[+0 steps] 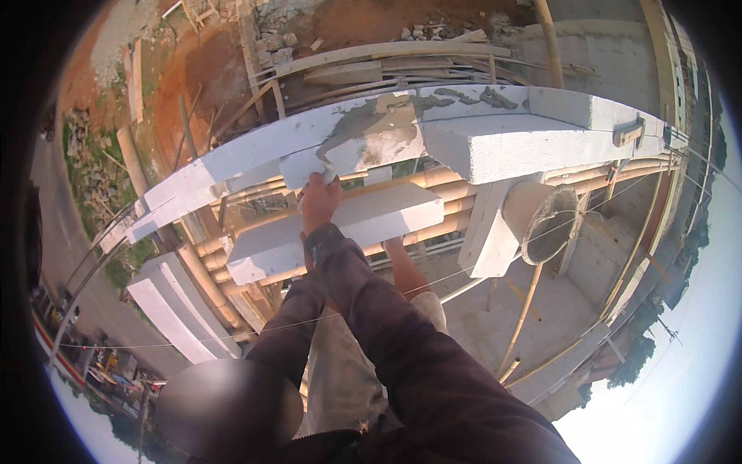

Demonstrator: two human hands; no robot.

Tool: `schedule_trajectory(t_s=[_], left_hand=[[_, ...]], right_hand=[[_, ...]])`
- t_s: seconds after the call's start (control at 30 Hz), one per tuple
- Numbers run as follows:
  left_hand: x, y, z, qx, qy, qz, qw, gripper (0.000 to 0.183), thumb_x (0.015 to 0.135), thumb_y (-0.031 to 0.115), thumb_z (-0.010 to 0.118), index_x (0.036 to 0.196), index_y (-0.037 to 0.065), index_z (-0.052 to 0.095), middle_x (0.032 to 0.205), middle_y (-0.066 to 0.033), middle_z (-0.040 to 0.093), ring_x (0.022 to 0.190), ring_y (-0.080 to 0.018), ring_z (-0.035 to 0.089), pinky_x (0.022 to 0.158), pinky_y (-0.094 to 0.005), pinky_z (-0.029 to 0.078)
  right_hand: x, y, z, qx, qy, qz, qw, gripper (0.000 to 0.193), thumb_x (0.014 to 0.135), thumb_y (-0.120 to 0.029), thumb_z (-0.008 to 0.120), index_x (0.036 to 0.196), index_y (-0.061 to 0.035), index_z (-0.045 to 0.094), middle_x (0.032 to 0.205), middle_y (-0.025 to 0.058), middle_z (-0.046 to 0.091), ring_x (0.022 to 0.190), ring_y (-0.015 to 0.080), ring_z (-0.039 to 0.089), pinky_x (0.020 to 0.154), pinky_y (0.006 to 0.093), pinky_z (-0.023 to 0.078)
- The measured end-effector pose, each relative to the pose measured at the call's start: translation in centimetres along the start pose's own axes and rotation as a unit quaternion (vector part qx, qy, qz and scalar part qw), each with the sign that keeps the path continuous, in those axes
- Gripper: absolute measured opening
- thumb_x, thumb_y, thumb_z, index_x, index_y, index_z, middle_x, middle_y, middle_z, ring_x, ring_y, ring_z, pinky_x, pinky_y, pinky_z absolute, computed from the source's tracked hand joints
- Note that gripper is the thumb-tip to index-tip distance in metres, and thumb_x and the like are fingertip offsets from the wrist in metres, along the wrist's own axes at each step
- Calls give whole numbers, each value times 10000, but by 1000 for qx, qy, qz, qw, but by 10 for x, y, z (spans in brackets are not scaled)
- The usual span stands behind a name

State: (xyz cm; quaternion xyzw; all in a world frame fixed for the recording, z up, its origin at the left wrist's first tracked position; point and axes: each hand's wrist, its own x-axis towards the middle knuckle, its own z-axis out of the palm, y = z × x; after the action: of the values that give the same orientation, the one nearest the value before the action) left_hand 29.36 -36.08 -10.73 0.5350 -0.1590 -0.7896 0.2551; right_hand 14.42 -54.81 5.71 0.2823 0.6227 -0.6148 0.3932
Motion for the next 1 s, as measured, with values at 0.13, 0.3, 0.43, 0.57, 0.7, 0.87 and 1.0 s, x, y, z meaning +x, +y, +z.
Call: schedule_trajectory(t_s=[0.13, 0.3, 0.43, 0.57, 0.7, 0.87, 1.0], left_hand=[[-3, 7, 7, 225, -39, 53, 972, 479, 901, 335, 565, 1309, 88, 514, 1191, -141, 552, 1180, -338, 435, 1075, -439, 319], [-28, 58, 56, 878, -52, 174, 443, 457, 900, 304, 570, 1296, 84, 508, 1184, -136, 543, 1158, -322, 453, 1048, -447, 338], [-31, 85, 79, 903, -49, 186, 383, 441, 899, 280, 574, 1285, 81, 503, 1179, -132, 536, 1139, -309, 468, 1027, -453, 352], [-32, 95, 87, 918, -26, 218, 331, 425, 897, 256, 578, 1275, 78, 498, 1173, -127, 528, 1121, -296, 482, 1006, -459, 367], [-40, 104, 89, 922, -54, 187, 335, 422, 883, 222, 584, 1267, 70, 492, 1179, -125, 512, 1120, -294, 484, 996, -478, 365], [-42, 111, 91, 914, -66, 171, 362, 431, 860, 185, 591, 1262, 65, 492, 1187, -125, 498, 1143, -305, 471, 1007, -495, 353], [-42, 107, 92, 908, -40, 200, 367, 414, 869, 175, 585, 1259, 65, 505, 1180, -126, 507, 1149, -305, 476, 1021, -489, 357]], right_hand=[[4, 24, 6, 28, -30, -53, 998, 113, 852, -96, 550, 929, -75, 471, 597, 29, 465, 415, 163, 473, 383, 333, 414], [7, 52, 17, -75, -46, -5, 996, 168, 835, -81, 553, 989, -48, 495, 645, 47, 500, 482, 170, 494, 439, 345, 434], [3, 73, 13, -99, -77, 21, 992, 288, 807, -106, 574, 1072, 3, 557, 738, 103, 588, 625, 247, 580, 572, 395, 474], [0, 90, 9, -231, -67, -101, 965, 284, 815, -147, 593, 1057, 2, 577, 768, 140, 630, 684, 319, 621, 646, 422, 486], [-13, 106, 11, -272, -98, -74, 954, 292, 828, -177, 605, 1055, 7, 588, 823, 185, 664, 746, 366, 645, 706, 437, 492], [-31, 119, 32, -211, -130, -70, 966, 292, 834, -183, 597, 1051, 11, 572, 827, 210, 665, 772, 388, 650, 718, 459, 490], [-37, 116, 43, -295, -136, -76, 943, 293, 846, -182, 601, 1072, 1, 560, 802, 197, 658, 744, 371, 650, 696, 452, 488]])
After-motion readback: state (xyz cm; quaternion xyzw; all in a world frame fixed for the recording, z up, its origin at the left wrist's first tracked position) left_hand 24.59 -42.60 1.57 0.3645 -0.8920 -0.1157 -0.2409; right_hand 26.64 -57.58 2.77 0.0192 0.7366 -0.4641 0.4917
